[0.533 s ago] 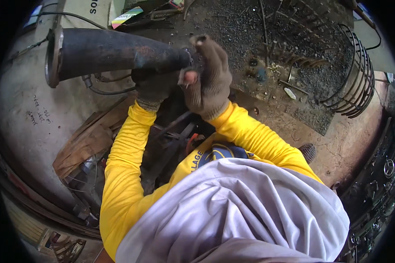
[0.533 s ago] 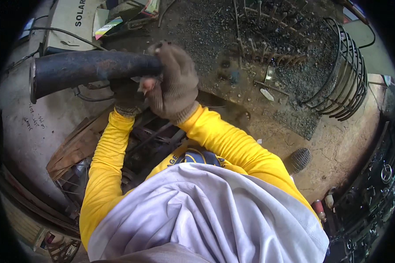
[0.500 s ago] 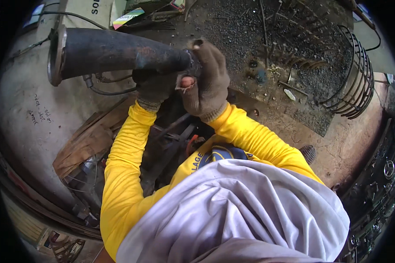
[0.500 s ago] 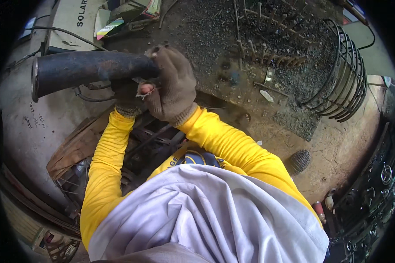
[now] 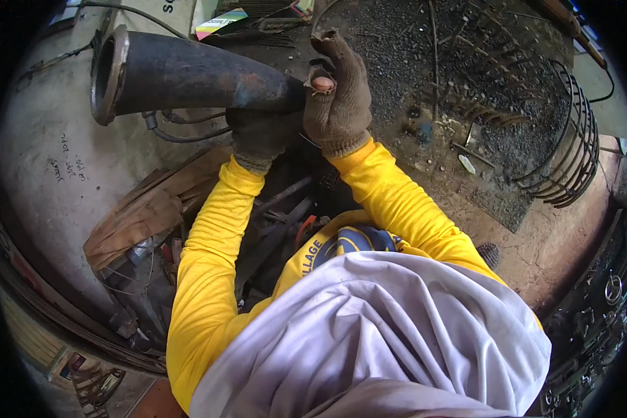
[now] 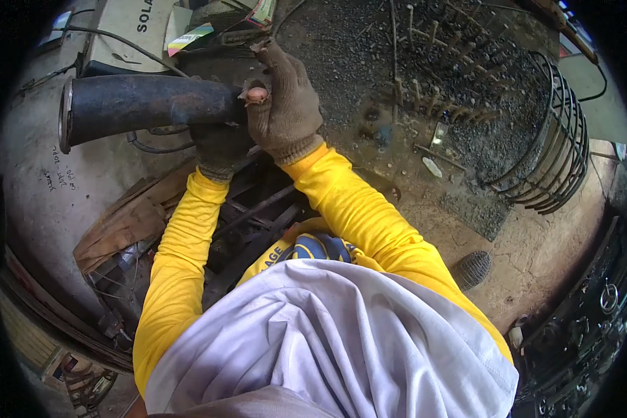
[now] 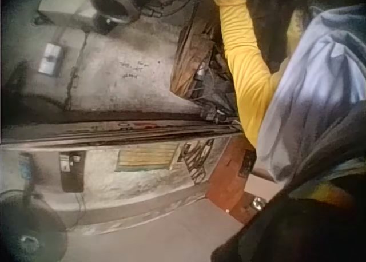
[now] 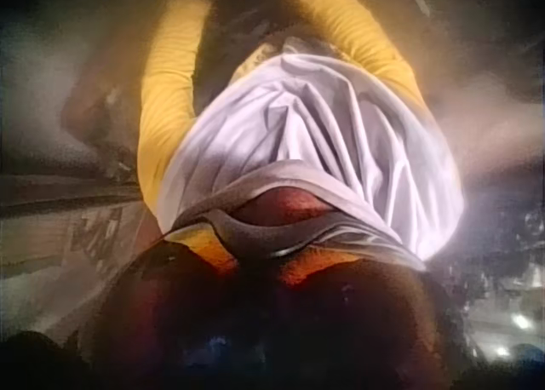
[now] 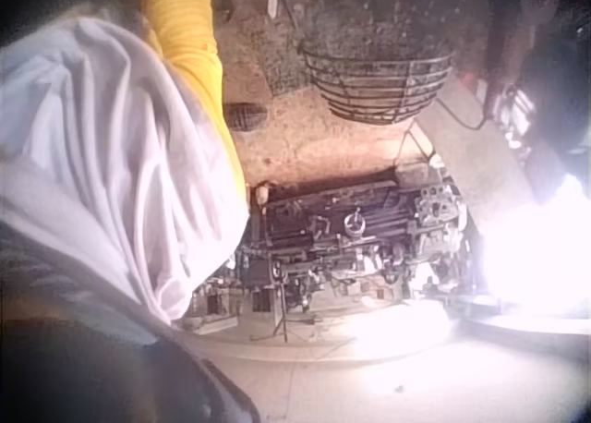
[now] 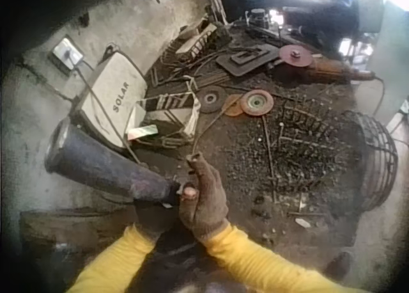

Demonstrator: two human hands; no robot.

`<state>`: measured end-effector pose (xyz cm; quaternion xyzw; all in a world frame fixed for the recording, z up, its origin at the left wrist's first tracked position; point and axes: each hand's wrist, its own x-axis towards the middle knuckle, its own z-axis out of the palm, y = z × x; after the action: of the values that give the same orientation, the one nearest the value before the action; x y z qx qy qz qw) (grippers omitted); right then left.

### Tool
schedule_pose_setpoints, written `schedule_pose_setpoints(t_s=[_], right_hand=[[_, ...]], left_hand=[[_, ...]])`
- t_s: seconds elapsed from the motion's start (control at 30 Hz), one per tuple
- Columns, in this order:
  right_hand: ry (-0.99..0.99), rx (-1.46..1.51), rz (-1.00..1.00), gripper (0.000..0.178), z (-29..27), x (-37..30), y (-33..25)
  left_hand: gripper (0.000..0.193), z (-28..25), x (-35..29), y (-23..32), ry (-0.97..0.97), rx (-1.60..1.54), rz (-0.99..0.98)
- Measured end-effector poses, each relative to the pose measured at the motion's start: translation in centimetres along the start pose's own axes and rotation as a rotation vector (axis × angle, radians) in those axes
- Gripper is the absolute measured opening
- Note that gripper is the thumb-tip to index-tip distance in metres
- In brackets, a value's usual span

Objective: The person welds a metal wire cage structure and a pipe assembly using a handheld welder while wearing gloves.

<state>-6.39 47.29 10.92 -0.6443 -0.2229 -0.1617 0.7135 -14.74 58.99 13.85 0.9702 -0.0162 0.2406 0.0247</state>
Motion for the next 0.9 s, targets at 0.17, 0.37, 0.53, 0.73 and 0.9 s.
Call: schedule_pose_setpoints(t_s=[0.17,0.37,0.53,0.73,0.9], right_hand=[[-0.005,0.074,0.026,0.054,0.9,1.5,0.7],[-0.089,0.179,0.106,0.054,1.0,1.9,0.9],[-0.053,0.238,0.024,0.053,1.1,1.8,1.9],[-0.048,0.235,0.045,0.053,0.0,2.2,0.5],[0.152,0.211,0.172,0.044,0.5,1.8,-0.5]], left_hand=[[0.042,0.7,-1.2,-0.2,-0.066,0.244,0.068],[0.048,2.4,-3.1,-1.5,-0.102,0.109,-0.036],[0.036,0.6,-0.6,-1.4,-0.041,-0.444,-0.137],[0.051,2.2,-1.4,-1.8,0.058,-0.320,-0.051],[0.058,2.6,-2.0,-1.8,0.035,-0.322,-0.180]])
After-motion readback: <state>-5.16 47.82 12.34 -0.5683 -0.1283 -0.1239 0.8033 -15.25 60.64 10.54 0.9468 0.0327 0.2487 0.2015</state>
